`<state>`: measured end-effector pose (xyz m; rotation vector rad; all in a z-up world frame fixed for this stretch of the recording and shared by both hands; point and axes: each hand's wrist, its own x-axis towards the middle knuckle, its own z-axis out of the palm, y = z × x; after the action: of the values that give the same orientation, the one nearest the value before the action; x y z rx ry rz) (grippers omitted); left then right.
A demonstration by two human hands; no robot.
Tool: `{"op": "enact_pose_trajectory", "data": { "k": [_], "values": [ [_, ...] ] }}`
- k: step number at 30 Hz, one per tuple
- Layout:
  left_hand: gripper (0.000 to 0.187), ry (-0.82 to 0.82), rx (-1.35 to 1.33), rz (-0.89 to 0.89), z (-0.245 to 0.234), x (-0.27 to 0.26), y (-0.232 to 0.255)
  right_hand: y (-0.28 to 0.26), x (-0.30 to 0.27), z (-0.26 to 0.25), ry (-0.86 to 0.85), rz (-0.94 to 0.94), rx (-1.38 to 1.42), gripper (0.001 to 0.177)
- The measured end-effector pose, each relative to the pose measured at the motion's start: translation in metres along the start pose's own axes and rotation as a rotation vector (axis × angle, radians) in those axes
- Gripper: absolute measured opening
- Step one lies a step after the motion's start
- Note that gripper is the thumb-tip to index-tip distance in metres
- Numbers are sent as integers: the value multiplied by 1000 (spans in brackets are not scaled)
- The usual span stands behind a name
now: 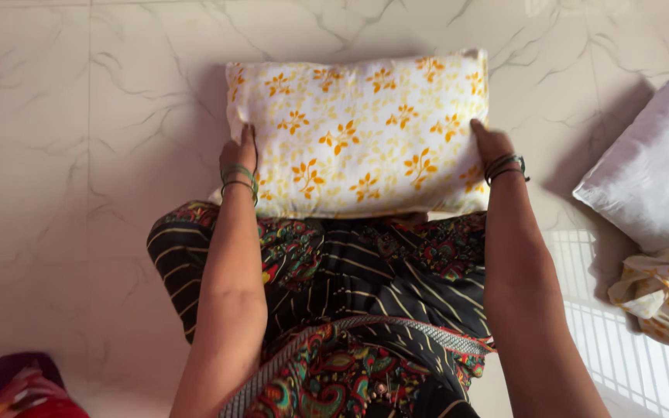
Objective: The person sits on the floor and puts pillowcases on pillows. They insert the pillows into the cases, adjust the fabric, and smooth the surface.
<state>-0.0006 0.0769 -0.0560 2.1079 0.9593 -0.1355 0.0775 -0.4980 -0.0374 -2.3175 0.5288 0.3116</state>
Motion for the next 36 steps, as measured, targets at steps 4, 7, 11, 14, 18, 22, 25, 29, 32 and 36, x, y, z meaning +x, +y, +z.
{"op": "enact_pose_trajectory", "data": {
  "k": [4, 7, 11, 14, 18, 22, 25, 29, 32, 36],
  "values": [
    [57, 32, -829, 252, 3, 12, 17, -24, 3, -10, 267, -364, 472, 68],
    [49, -275, -1265, 480, -11, 9, 23, -40, -7, -32, 194, -379, 712, 61],
    [55, -294, -1035, 517, 7, 31, 15, -67, -41, -47, -21, -202, 338, 63],
    [50, -36, -589, 322, 34, 48, -10, -73, -52, -37, -141, -21, 33, 64],
    [55, 121, -390, -125, 51, 52, -29, -48, -24, -22, -133, 107, 47, 55],
    [69, 134, -871, -375, 52, 43, -26, -30, 0, -9, -79, 255, 381, 46],
    [79, -32, -1245, -438, 48, 29, -20, -7, 12, -10, -20, 373, 795, 39],
    [95, -153, -1394, -303, 36, 15, 7, 6, 30, -11, 24, 379, 1055, 30],
    [98, -167, -1291, -236, 31, 4, 17, 22, 33, -13, 74, 357, 1040, 32],
    [83, -211, -1137, -139, 39, 3, 12, 25, 32, -13, 127, 384, 1088, 35]
  ]
}}
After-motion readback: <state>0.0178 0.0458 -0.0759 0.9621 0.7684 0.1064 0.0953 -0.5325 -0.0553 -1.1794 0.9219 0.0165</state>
